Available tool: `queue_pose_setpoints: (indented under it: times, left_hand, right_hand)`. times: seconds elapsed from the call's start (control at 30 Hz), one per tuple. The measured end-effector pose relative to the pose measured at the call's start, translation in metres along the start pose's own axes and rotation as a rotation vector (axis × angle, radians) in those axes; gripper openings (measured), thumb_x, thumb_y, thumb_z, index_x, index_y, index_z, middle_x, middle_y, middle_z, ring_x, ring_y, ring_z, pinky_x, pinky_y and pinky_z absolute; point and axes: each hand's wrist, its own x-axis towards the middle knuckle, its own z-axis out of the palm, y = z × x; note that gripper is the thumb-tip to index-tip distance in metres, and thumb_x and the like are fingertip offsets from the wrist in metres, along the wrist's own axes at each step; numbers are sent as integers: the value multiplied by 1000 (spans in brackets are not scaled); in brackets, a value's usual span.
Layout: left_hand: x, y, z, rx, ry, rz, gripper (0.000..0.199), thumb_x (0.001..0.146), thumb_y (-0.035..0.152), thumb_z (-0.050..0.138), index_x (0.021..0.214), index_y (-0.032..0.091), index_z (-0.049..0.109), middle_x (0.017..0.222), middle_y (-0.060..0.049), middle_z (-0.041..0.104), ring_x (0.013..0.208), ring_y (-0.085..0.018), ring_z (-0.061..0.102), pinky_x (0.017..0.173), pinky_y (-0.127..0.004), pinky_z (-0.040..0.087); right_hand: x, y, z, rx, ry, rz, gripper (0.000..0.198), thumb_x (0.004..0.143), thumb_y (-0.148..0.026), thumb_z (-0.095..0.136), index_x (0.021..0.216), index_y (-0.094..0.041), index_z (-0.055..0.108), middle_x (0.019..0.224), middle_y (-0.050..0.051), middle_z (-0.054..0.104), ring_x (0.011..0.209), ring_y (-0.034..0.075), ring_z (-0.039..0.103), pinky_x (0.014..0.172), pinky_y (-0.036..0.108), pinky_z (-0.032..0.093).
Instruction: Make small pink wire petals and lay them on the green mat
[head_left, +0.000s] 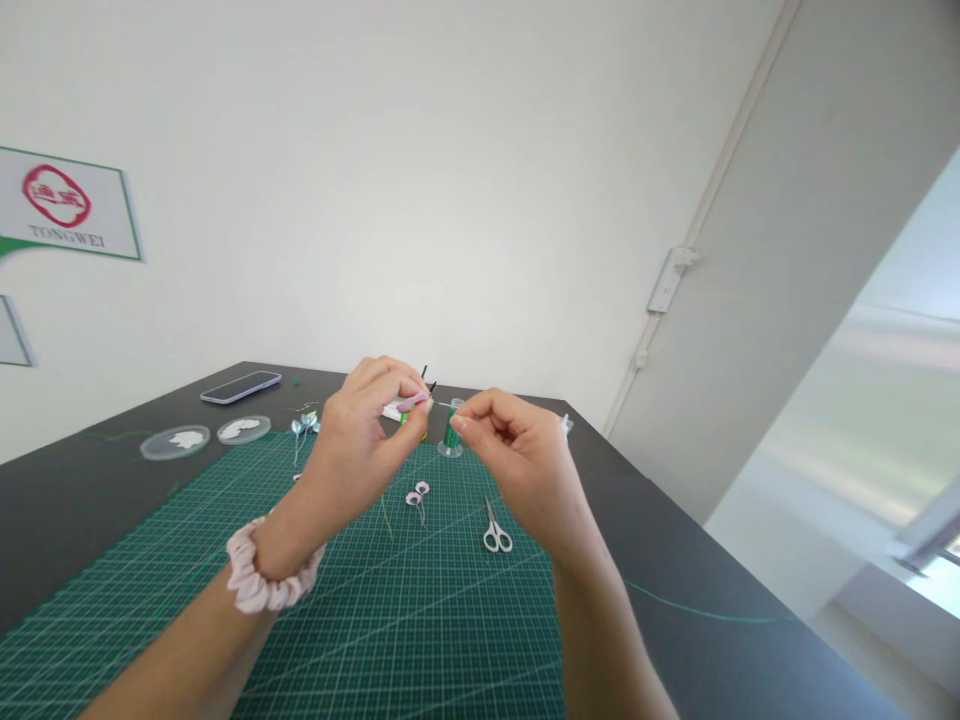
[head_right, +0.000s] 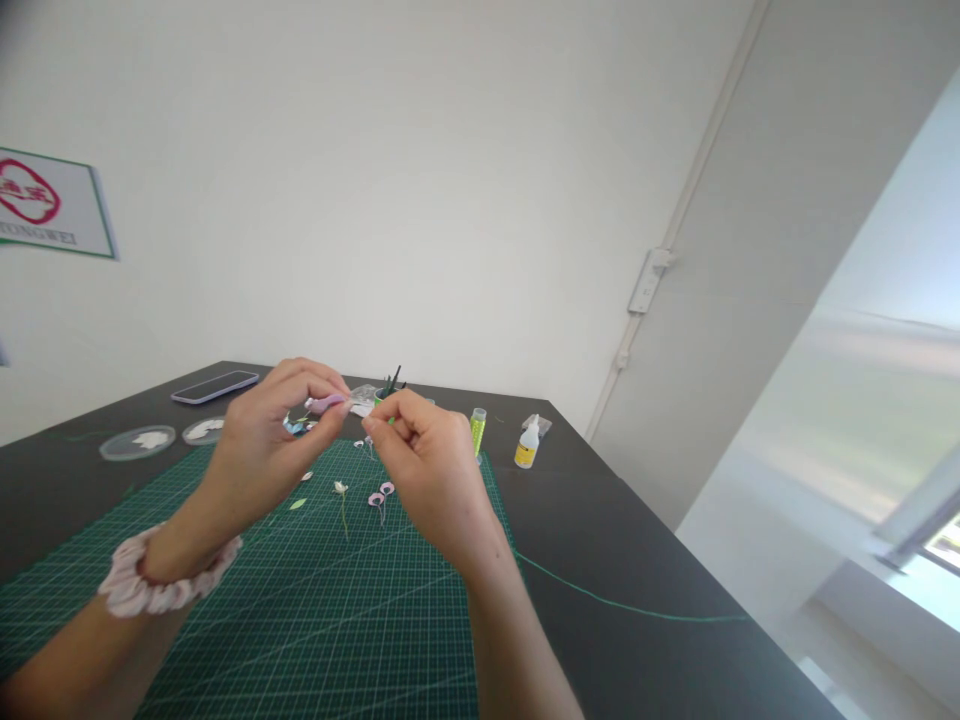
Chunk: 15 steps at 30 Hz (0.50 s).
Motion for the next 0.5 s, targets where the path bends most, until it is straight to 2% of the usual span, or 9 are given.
queue_pose_setpoints:
  times: [0.13, 0.23, 0.37, 0.5]
  left_hand:
    - [-1, 0, 0, -12, -49, 14, 17, 86, 8, 52, 73, 18, 53, 80, 0, 60, 80, -14, 54, 73, -29, 42]
    - [0, 1, 0, -79, -110, -30, 17, 85, 9, 54, 71, 18, 53, 80, 0, 61, 80, -14, 55, 73, -29, 42]
    - [2, 6, -2, -308, -212, -146, 16, 84, 13, 53, 69, 19, 55, 80, -1, 62, 78, -14, 57, 72, -30, 44]
    - [5, 10, -5, -472, -250, -227, 16, 83, 17, 54, 68, 20, 57, 79, -2, 62, 74, -15, 57, 67, -30, 46]
  right_hand:
    - [2, 2, -7, -14, 43, 20, 17, 84, -21, 56, 67, -18, 57, 49, -9, 32, 46, 7, 27, 44, 25, 21]
    - [5, 5, -8, -3, 58, 24, 17, 84, -22, 57, 67, -17, 58, 49, -9, 33, 46, 7, 28, 45, 25, 21]
    - [7, 6, -6, 25, 57, 22, 18, 83, -22, 56, 66, -18, 56, 48, -9, 32, 46, 7, 27, 45, 24, 21]
    - [8, 8, -2, 115, 0, 58, 17, 82, -25, 58, 66, -18, 56, 47, -9, 33, 45, 7, 27, 44, 24, 20]
